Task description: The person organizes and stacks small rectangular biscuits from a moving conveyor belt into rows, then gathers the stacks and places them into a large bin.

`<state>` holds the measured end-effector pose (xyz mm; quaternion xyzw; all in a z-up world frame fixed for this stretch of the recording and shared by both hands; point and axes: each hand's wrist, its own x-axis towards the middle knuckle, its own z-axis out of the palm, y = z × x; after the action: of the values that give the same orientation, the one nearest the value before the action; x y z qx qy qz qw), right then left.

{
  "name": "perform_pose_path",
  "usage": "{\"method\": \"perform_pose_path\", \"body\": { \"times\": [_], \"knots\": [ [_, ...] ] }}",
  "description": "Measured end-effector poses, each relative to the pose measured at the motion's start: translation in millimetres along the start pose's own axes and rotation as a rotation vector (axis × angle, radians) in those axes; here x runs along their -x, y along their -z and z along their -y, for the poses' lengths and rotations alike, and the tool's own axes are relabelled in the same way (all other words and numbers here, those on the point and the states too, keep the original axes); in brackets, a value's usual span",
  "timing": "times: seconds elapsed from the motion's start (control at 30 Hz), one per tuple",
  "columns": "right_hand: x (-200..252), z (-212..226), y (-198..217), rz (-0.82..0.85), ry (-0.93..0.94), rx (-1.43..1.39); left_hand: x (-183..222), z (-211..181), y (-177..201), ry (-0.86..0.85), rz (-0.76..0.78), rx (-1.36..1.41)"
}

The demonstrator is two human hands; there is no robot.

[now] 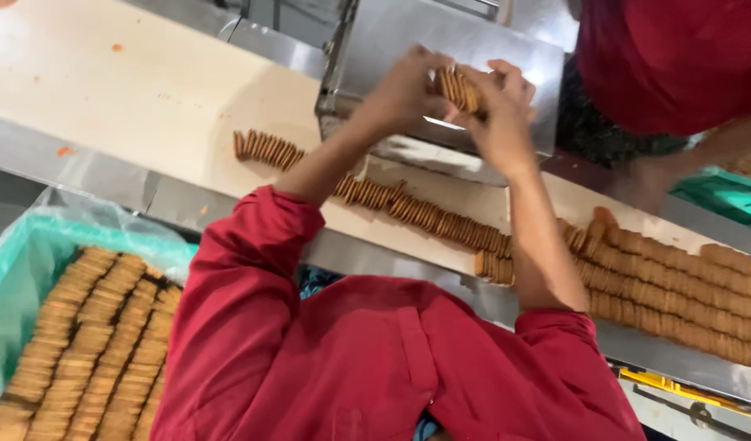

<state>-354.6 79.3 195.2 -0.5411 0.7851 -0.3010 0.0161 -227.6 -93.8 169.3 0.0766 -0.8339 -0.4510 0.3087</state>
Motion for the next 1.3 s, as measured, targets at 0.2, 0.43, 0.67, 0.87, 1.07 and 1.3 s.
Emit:
{"method": "perform_pose_path", "body": {
  "times": [0.2, 0.43, 0.67, 0.87, 1.07, 1.3],
  "knots": [
    [-3, 14, 36, 0.023, 0.000, -0.062, -11, -6, -25, 0.195, -0.034, 0.056],
    [-50, -25, 12, 0.051, -0.018, -0.030, -11, -18, -4, 0.155, -0.182, 0.127],
    [-241, -98, -51, -0.056, -0.205, 0.085, 21, -25, 22, -0.046, -0.219, -0.047],
    [-259, -167, -64, -0.256, -0.044, -0.123, 98, -3, 70, -0.016, -0.296, -0.083],
    [-96, -98, -15, 0.010, 0.105, 0.016, 157, 40, 173, 0.898, 0.195, -0.890],
    [103, -41, -2, 0.324, 0.124, -0.098, 207, 134, 188, 0.608, 0.162, -0.456]
  ]
}}
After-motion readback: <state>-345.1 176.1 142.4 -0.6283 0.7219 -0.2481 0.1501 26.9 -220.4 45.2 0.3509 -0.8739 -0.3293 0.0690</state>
